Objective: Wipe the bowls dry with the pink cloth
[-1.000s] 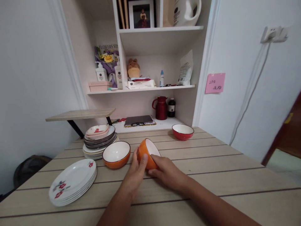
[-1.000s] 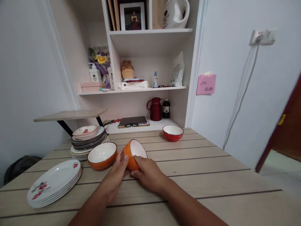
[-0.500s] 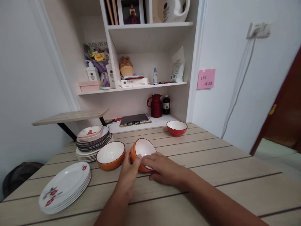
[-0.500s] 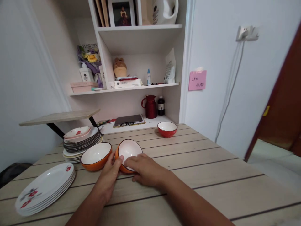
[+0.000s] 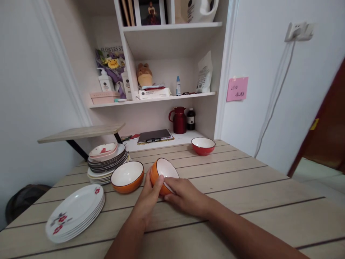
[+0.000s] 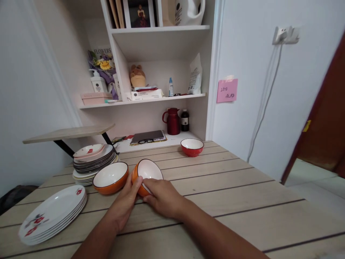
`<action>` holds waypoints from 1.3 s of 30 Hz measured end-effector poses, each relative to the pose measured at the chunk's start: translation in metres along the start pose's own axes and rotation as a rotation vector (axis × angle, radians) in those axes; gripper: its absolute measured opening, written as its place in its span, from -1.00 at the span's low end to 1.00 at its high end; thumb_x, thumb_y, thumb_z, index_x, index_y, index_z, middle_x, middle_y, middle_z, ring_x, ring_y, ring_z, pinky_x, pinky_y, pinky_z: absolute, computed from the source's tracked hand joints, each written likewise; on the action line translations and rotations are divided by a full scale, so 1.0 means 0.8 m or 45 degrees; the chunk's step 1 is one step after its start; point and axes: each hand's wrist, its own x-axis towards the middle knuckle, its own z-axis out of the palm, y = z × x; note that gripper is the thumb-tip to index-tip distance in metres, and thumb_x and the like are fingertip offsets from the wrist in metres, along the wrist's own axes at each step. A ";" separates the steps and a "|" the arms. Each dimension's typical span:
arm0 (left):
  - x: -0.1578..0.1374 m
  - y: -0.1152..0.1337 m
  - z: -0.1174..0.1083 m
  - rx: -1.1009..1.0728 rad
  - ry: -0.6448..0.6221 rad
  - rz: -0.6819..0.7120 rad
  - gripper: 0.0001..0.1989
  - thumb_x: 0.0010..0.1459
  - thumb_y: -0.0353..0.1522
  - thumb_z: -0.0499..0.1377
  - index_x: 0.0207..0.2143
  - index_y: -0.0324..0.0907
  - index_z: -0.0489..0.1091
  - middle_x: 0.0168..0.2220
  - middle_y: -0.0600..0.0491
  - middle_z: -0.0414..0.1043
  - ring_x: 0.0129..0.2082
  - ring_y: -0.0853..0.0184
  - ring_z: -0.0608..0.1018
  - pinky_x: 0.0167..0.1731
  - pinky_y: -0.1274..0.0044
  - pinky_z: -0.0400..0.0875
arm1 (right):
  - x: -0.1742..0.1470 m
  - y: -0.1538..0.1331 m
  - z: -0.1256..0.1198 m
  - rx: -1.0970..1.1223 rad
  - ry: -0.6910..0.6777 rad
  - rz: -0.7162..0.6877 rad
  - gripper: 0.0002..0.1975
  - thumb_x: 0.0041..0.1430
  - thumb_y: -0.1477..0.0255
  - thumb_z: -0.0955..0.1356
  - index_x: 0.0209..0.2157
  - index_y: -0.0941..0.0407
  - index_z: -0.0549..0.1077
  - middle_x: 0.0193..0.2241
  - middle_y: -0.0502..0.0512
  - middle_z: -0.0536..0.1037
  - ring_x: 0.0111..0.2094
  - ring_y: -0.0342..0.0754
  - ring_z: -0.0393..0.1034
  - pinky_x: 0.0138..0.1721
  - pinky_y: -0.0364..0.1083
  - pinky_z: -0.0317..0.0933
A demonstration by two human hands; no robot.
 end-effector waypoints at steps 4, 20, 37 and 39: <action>0.004 -0.004 0.001 0.036 0.044 0.020 -0.31 0.16 -0.04 0.34 0.27 -0.09 0.32 0.16 -0.12 0.47 0.11 0.10 0.53 0.03 0.42 0.44 | 0.001 0.002 -0.007 -0.002 -0.039 -0.026 -0.71 0.20 0.52 0.43 -0.05 0.02 0.46 -0.06 0.08 0.63 -0.09 0.07 0.50 -0.04 -0.01 0.28; 0.005 -0.002 -0.006 0.041 -0.072 -0.096 -0.18 0.10 0.12 0.32 0.29 -0.05 0.28 0.10 -0.13 0.49 -0.07 0.13 0.57 -0.23 0.45 0.48 | -0.001 0.005 -0.013 -0.109 -0.077 -0.008 -0.84 0.23 0.52 0.39 -0.18 0.02 0.45 -0.15 0.02 0.63 -0.14 0.05 0.49 -0.09 -0.04 0.25; 0.010 -0.012 -0.005 0.119 0.023 -0.054 -0.31 0.12 0.07 0.31 0.16 -0.14 0.39 0.00 -0.11 0.54 -0.13 0.16 0.57 -0.42 0.54 0.37 | -0.002 0.026 -0.026 -0.225 -0.208 -0.235 -0.61 0.15 0.62 0.41 0.00 0.03 0.43 0.01 0.09 0.59 0.06 0.09 0.45 0.16 0.07 0.17; 0.009 -0.010 -0.006 0.084 0.012 -0.076 -0.28 0.12 0.09 0.31 0.19 -0.13 0.37 0.02 -0.13 0.54 -0.12 0.14 0.58 -0.37 0.52 0.42 | -0.002 0.021 -0.022 -0.222 -0.173 -0.192 -0.68 0.18 0.63 0.36 -0.07 0.03 0.45 -0.05 0.07 0.61 -0.01 0.07 0.48 0.12 0.05 0.19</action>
